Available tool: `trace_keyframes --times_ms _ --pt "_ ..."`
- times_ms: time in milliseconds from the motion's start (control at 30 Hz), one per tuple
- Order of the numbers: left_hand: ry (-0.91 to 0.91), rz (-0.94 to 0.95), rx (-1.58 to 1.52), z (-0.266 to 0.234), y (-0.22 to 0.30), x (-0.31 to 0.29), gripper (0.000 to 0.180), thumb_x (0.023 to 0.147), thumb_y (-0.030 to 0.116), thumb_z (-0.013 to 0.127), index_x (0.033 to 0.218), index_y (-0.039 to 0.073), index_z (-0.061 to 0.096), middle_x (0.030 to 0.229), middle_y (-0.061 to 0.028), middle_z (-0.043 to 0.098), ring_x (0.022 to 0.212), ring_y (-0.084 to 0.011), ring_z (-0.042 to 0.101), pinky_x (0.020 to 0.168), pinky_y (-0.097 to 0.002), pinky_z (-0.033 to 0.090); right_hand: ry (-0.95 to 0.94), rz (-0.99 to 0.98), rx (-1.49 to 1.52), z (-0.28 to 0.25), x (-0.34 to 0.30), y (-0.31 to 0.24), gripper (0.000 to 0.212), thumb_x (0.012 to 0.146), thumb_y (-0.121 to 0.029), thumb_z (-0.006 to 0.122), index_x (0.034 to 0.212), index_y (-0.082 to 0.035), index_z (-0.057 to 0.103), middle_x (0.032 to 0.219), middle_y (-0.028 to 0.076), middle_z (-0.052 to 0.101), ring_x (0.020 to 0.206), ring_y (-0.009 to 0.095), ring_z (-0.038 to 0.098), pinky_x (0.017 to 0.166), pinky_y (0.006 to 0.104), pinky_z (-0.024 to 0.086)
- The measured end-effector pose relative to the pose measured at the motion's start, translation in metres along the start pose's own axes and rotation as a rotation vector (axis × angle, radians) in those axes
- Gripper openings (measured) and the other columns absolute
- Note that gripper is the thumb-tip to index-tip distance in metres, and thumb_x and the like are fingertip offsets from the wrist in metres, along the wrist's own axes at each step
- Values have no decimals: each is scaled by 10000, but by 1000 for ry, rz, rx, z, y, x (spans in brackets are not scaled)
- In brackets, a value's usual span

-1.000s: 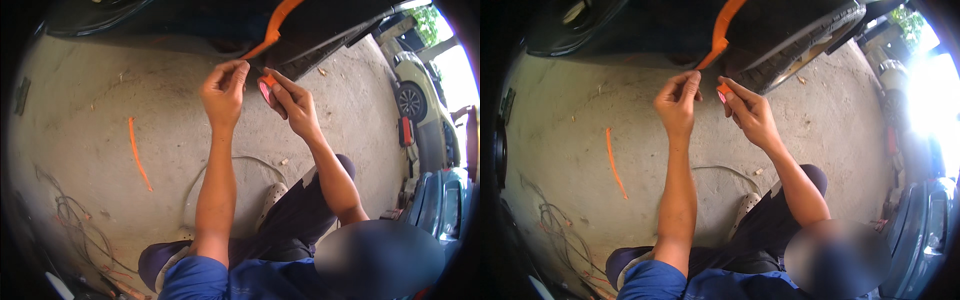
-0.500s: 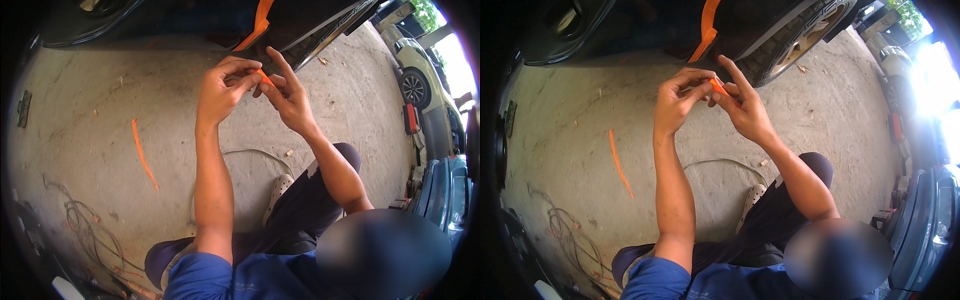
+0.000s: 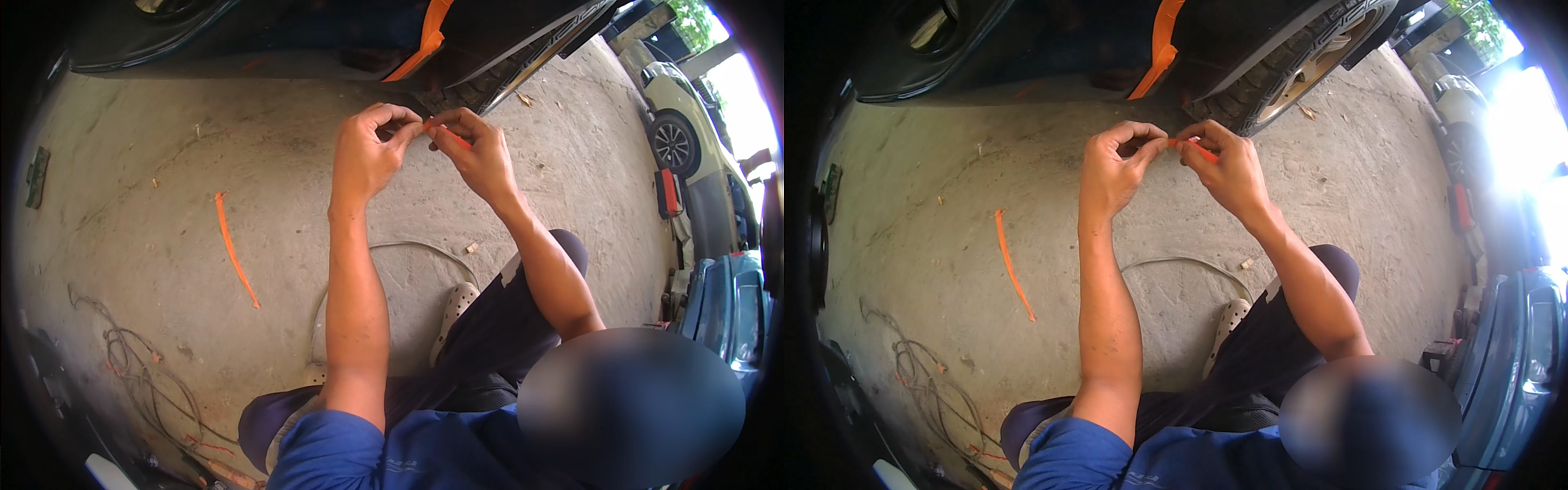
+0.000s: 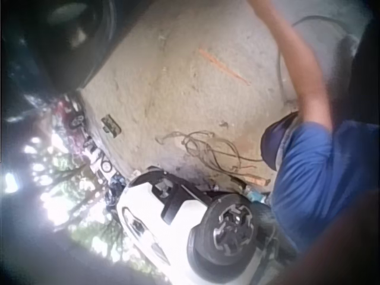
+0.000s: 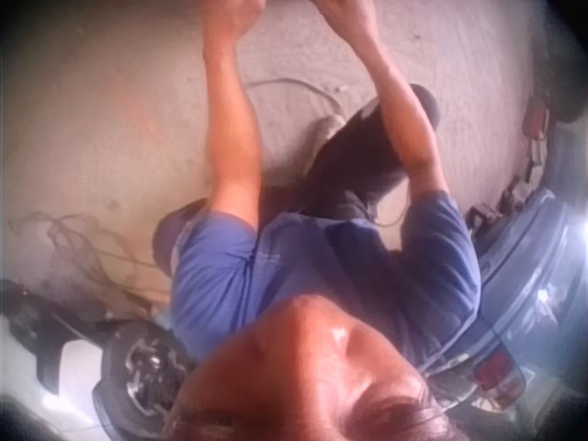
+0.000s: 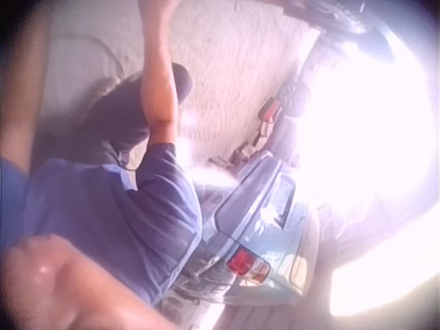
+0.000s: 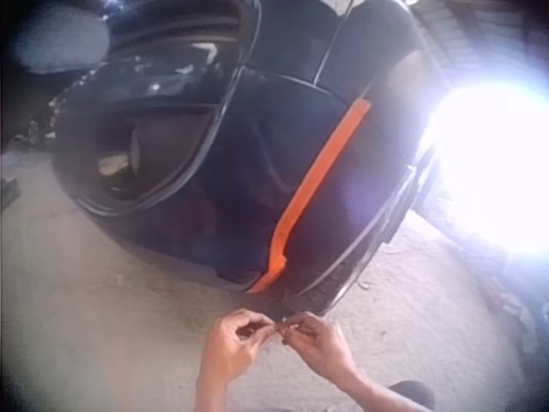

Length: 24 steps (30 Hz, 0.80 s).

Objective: The person kneels beside a dark car and applies orange tape along the lower edge of the front bumper. They smooth the tape with their fingers and press it firmly to the surface.

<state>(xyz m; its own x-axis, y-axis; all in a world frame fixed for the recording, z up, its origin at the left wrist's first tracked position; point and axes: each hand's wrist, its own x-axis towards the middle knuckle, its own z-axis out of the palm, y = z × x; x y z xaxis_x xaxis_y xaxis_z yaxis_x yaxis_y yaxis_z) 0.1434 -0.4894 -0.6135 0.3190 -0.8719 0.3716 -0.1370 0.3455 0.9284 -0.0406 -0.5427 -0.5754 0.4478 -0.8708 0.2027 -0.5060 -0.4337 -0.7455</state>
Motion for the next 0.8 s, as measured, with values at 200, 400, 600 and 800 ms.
trace_keyframes --times_ms 200,400,600,800 --pt "10 2 -26 3 -9 -1 193 938 106 859 1111 21 842 976 -73 818 932 -173 775 838 -316 605 3 -58 -230 -2 -4 1 199 1003 -189 755 1162 -73 779 923 154 805 815 329 795 760 413 605" --pt "-124 26 196 0 -8 2 182 951 115 835 1111 29 839 979 -91 823 904 -196 775 796 -317 577 90 -240 -267 2 -4 10 170 989 -183 759 1135 -99 784 885 172 788 796 381 781 726 432 607" --pt "-63 54 178 9 -16 0 94 984 93 785 1028 12 806 947 -92 811 846 -176 747 777 -323 571 105 -216 -239 6 -9 7 144 979 -166 767 1098 -86 774 845 169 770 749 351 770 695 416 598" --pt "115 -137 -73 -25 -28 2 65 992 61 782 1028 20 816 1005 -66 825 845 -142 756 782 -310 617 208 -107 70 -15 -22 -11 223 1049 -219 741 1114 -6 734 718 91 684 627 127 626 644 310 510"
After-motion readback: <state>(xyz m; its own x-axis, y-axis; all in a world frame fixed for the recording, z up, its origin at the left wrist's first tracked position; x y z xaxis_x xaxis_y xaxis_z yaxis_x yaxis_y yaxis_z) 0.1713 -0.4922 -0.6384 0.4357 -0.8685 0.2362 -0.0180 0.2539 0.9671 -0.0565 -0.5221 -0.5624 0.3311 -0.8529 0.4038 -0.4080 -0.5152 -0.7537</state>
